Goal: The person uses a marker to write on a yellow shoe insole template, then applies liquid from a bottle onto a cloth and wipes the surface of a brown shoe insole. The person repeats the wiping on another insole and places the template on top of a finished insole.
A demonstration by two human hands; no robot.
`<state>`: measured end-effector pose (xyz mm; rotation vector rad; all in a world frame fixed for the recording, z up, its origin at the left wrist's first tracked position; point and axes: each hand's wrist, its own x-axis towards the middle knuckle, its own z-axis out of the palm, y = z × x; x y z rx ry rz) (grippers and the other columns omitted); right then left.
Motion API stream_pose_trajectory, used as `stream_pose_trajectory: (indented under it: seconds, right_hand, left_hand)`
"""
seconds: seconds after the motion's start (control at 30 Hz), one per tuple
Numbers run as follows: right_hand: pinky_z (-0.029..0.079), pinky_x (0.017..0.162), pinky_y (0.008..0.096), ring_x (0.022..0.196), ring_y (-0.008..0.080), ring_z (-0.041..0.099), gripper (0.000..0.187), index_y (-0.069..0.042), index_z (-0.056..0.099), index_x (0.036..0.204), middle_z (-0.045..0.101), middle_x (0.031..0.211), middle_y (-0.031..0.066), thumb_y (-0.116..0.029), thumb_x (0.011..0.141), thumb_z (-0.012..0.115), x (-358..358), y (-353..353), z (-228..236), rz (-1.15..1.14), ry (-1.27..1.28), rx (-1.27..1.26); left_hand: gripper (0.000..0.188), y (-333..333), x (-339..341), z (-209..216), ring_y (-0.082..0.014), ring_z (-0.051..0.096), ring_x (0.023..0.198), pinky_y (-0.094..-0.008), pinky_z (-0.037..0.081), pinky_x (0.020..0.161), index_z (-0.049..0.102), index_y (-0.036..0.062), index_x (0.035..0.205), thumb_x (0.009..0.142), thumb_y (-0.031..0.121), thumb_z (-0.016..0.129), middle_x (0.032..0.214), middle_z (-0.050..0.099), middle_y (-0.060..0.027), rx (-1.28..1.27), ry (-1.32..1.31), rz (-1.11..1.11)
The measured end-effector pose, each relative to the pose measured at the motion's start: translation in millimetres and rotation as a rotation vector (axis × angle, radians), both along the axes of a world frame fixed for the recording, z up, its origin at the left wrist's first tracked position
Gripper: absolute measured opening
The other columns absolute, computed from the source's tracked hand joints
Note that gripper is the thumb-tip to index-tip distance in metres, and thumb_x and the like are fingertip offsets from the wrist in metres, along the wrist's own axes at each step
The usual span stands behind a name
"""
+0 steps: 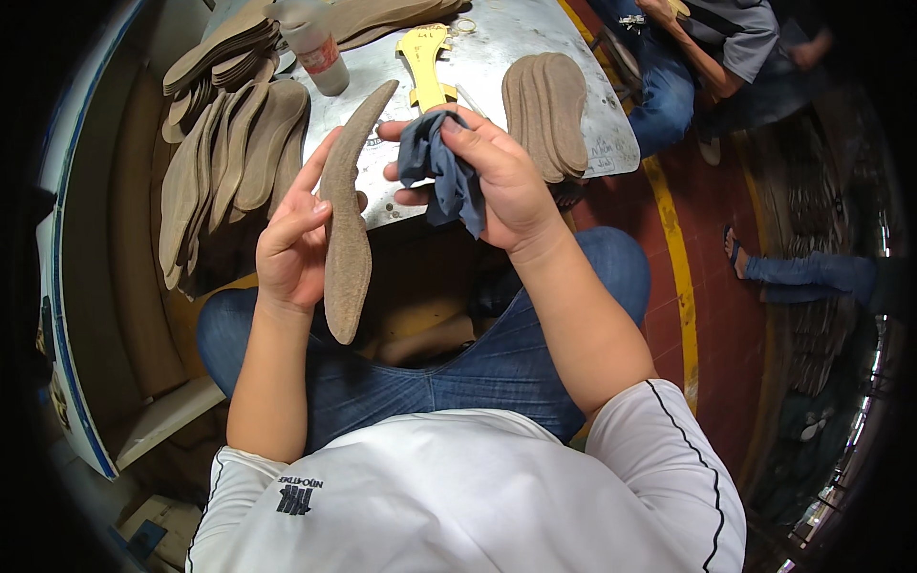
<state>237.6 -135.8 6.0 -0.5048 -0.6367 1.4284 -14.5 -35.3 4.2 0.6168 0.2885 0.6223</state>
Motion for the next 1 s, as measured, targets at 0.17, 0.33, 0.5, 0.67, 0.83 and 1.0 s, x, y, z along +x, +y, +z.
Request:
stream_pose_trajectory:
  seconds: [0.17,0.33,0.5,0.67,0.83,1.0]
  right_hand:
    - [0.073,0.101,0.0506,0.125,0.0333,0.081,0.042,0.003,0.06,0.154,0.071,0.156,0.0274,-0.029,0.128,0.051,21.0,-4.1,5.9,-0.122,-0.054,-0.036]
    - [0.074,0.097,0.0465,0.118,0.0301,0.082,0.042,0.005,0.063,0.15,0.075,0.149,0.0259,-0.029,0.127,0.051,41.3,-9.2,8.2,-0.173,-0.057,-0.049]
    - [0.073,0.088,0.0428,0.11,0.0278,0.077,0.046,0.006,0.062,0.148,0.074,0.141,0.0214,-0.033,0.127,0.052,48.7,-9.1,6.6,-0.22,-0.08,-0.135]
    - [0.07,0.077,0.0358,0.099,0.0225,0.078,0.034,0.002,0.064,0.144,0.078,0.13,0.02,-0.025,0.126,0.056,44.2,-8.7,7.5,-0.238,-0.096,-0.157]
    - [0.063,0.069,0.0308,0.091,0.0192,0.076,0.03,-0.009,0.063,0.151,0.078,0.123,0.0169,-0.021,0.124,0.059,41.0,-7.3,14.8,-0.252,-0.167,-0.203]
    - [0.061,0.063,0.0294,0.083,0.0146,0.074,0.024,-0.015,0.07,0.144,0.08,0.113,0.0099,-0.017,0.121,0.063,40.5,-8.6,18.3,-0.364,-0.385,-0.265]
  left_hand:
    - [0.101,-0.9,-1.2,0.9,-0.0247,0.075,0.127,-0.0367,0.065,0.107,0.023,-0.0016,0.187,0.098,0.002,0.072,0.16,0.065,-0.0209,0.04,0.029,0.006]
    - [0.101,-0.5,-0.8,-1.0,-0.024,0.076,0.124,-0.0365,0.066,0.107,0.024,-0.0024,0.186,0.099,0.003,0.073,0.157,0.067,-0.0205,0.057,0.027,-0.001]
    - [0.1,-0.8,0.8,-2.3,-0.0237,0.076,0.123,-0.0366,0.066,0.106,0.025,-0.0027,0.186,0.098,0.003,0.073,0.155,0.068,-0.0203,0.049,0.013,0.006]
    - [0.101,-1.2,1.0,-2.1,-0.0239,0.076,0.124,-0.0367,0.066,0.108,0.026,-0.0031,0.186,0.097,0.003,0.074,0.155,0.068,-0.0204,0.055,0.029,0.007]
    - [0.106,-1.6,1.9,3.4,-0.0289,0.07,0.144,-0.0391,0.057,0.123,0.026,-0.0048,0.185,0.092,0.004,0.077,0.167,0.061,-0.0227,0.152,0.072,-0.006]
    - [0.102,-4.0,0.0,7.1,-0.0285,0.063,0.155,-0.0417,0.046,0.134,0.039,-0.0069,0.18,0.087,0.001,0.079,0.169,0.062,-0.0193,0.299,0.167,-0.068]
